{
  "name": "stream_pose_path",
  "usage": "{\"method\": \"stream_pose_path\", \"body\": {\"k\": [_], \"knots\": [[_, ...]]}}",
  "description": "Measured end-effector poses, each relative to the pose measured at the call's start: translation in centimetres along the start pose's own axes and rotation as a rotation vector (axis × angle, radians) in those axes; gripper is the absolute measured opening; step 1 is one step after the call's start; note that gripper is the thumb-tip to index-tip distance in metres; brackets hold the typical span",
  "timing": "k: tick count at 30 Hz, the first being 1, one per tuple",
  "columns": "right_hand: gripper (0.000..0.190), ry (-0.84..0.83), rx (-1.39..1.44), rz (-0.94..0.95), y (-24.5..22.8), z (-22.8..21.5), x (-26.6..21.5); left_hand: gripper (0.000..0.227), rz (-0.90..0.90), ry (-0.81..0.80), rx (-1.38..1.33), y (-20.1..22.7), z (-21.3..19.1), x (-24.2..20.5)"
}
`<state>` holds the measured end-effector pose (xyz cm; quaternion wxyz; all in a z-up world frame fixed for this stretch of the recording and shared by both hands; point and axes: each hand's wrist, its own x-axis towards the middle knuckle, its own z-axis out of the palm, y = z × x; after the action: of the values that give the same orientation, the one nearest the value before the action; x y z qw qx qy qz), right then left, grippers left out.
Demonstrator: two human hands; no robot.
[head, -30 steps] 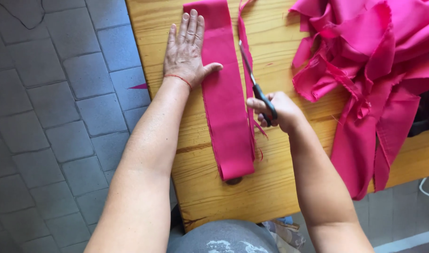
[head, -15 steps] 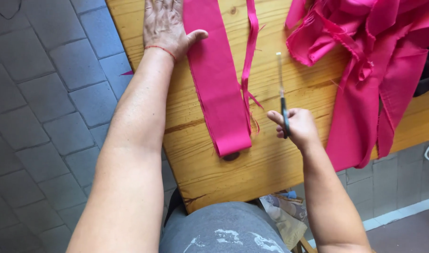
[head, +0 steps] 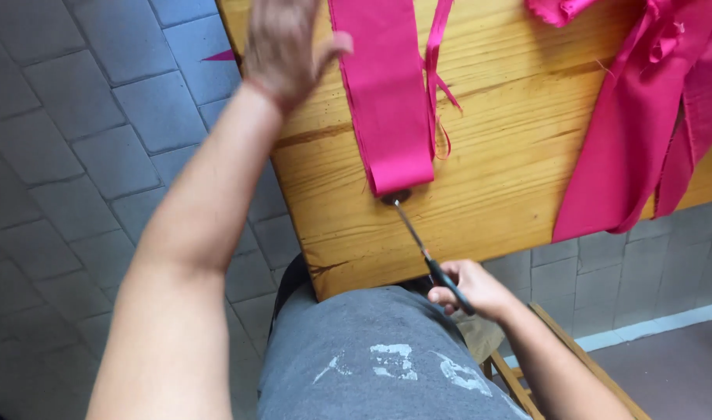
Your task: The person uses scissors to cut a long strip of pink fabric on a wooden table. They hold the fabric steady with their left hand while cutting along the length with their right hand.
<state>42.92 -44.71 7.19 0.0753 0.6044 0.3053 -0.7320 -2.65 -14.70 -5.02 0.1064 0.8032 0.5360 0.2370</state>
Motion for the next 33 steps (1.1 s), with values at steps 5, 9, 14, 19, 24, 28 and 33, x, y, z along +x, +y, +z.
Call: {"method": "stream_pose_path", "body": {"k": [5,9,14,19,24,28,33], "knots": [[0.043,-0.053,-0.012,-0.081,3.7,2.7,1.7,0.086,0.165,0.109,-0.100,12.4,-2.2,-11.8],[0.042,-0.059,0.074,-0.094,2.8,3.3,2.7,0.078,0.146,0.074,-0.124,17.3,-0.6,-18.1],[0.042,-0.056,0.089,-0.112,2.6,3.8,3.9,0.077,0.087,0.078,-0.108,19.3,1.1,-20.7],[0.048,-0.038,0.098,-0.172,2.0,4.7,4.2,0.076,0.091,0.094,-0.094,18.9,1.4,-20.6],[0.048,0.000,0.091,-0.188,1.1,5.4,3.9,0.077,0.094,0.104,-0.078,19.2,1.9,-20.9],[0.048,0.035,0.125,-0.167,0.9,5.7,4.4,0.077,0.083,0.093,-0.105,19.3,1.9,-20.8],[0.047,0.047,0.101,-0.167,1.5,5.7,4.7,0.063,0.029,0.080,-0.154,18.6,1.7,-21.2]]}}
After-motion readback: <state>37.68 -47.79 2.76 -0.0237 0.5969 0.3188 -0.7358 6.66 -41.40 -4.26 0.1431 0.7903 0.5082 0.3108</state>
